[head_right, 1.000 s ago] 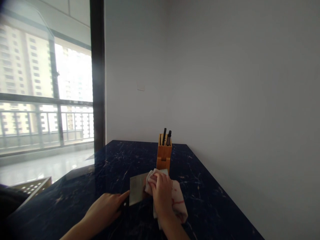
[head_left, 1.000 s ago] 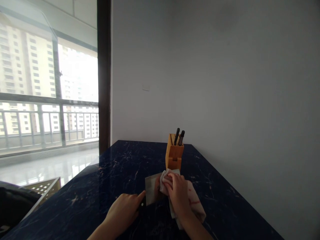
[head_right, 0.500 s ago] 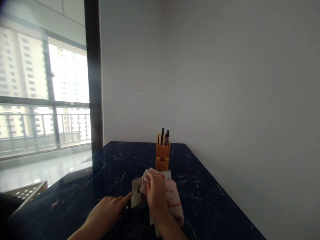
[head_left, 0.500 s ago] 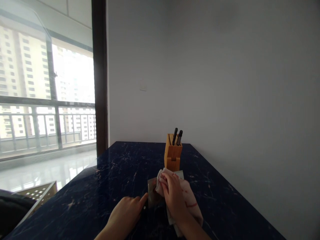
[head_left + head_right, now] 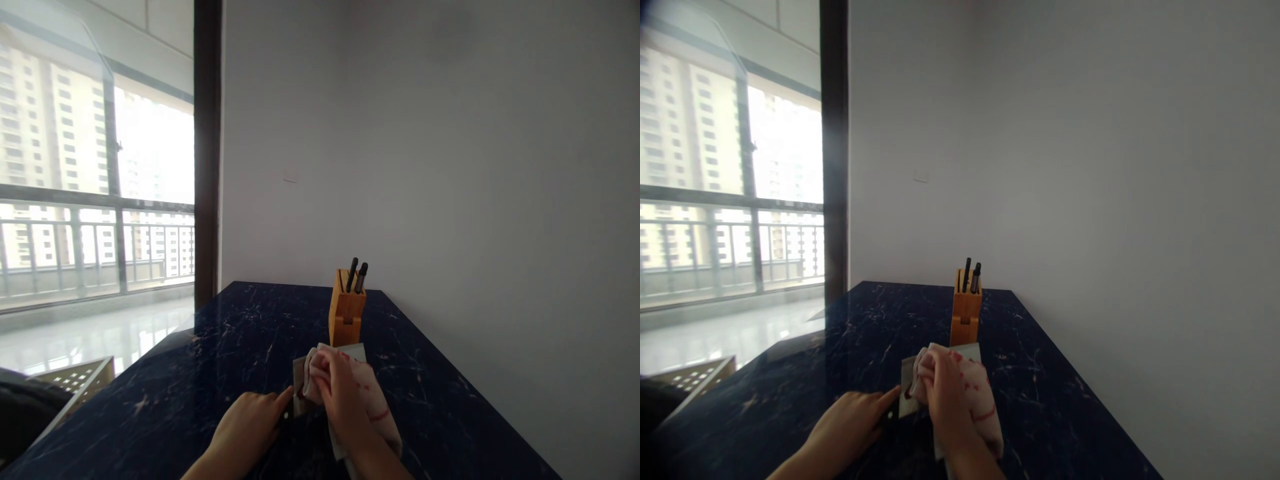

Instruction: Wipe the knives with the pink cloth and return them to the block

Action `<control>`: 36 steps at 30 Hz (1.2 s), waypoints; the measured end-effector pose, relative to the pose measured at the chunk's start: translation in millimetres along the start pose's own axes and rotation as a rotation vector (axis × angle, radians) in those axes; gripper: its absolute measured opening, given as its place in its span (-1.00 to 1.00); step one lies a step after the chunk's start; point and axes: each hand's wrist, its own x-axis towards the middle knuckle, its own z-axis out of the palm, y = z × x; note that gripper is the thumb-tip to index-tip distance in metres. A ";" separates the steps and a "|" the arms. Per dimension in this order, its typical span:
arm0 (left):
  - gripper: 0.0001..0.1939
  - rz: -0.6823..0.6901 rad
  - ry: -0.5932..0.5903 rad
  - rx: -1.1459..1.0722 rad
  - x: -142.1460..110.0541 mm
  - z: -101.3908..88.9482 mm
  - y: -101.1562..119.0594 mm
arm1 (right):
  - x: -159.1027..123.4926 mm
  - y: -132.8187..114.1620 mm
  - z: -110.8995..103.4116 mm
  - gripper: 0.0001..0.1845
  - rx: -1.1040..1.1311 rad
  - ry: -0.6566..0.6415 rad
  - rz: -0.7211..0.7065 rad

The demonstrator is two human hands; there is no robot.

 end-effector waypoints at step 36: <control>-0.40 0.012 0.049 0.015 0.2 1.6 -5.7 | 6.0 13.0 -14.1 -0.66 -0.543 -0.077 0.092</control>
